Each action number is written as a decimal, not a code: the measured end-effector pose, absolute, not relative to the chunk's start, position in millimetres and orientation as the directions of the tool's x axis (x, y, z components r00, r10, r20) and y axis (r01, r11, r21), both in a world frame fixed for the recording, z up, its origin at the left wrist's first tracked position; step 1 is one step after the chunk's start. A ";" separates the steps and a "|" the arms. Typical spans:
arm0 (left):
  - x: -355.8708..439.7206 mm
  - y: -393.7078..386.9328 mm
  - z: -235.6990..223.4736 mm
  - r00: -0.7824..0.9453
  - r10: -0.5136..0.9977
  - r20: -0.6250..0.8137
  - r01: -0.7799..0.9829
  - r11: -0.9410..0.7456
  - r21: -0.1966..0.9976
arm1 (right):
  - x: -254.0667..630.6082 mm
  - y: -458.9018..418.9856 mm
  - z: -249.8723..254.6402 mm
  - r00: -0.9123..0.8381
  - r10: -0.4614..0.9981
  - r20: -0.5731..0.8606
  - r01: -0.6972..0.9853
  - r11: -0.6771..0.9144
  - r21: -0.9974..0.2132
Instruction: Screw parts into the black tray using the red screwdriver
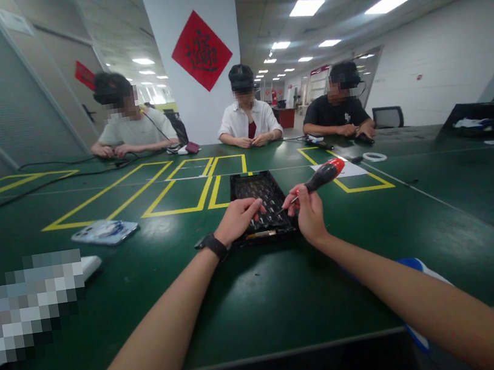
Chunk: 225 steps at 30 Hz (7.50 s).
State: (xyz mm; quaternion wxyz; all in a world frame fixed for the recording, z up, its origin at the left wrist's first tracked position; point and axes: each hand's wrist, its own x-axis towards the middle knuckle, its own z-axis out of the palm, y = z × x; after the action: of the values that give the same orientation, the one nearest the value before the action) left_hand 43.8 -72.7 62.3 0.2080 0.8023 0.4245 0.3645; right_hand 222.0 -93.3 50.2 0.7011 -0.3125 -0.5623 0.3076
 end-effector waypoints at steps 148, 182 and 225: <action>75.1 -90.0 51.9 0.479 0.705 0.523 0.661 -0.682 0.314 | 210.6 -87.9 59.0 0.005 0.821 0.571 -0.172 0.563 -0.808; 74.0 -90.7 49.2 0.409 0.751 0.519 0.592 -0.651 0.475 | 212.4 -82.3 53.3 0.017 0.820 0.572 -0.153 0.568 -0.809; 73.5 -86.2 46.9 0.377 0.809 0.452 0.497 -0.588 0.638 | 211.4 -85.8 56.0 0.014 0.823 0.568 -0.148 0.564 -0.812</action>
State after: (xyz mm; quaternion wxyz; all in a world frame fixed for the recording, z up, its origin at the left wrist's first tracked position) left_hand 73.5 -86.2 46.9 0.2034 0.8044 0.4056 0.3835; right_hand 211.4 -85.8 56.0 0.6536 -0.2829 -0.5957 0.3714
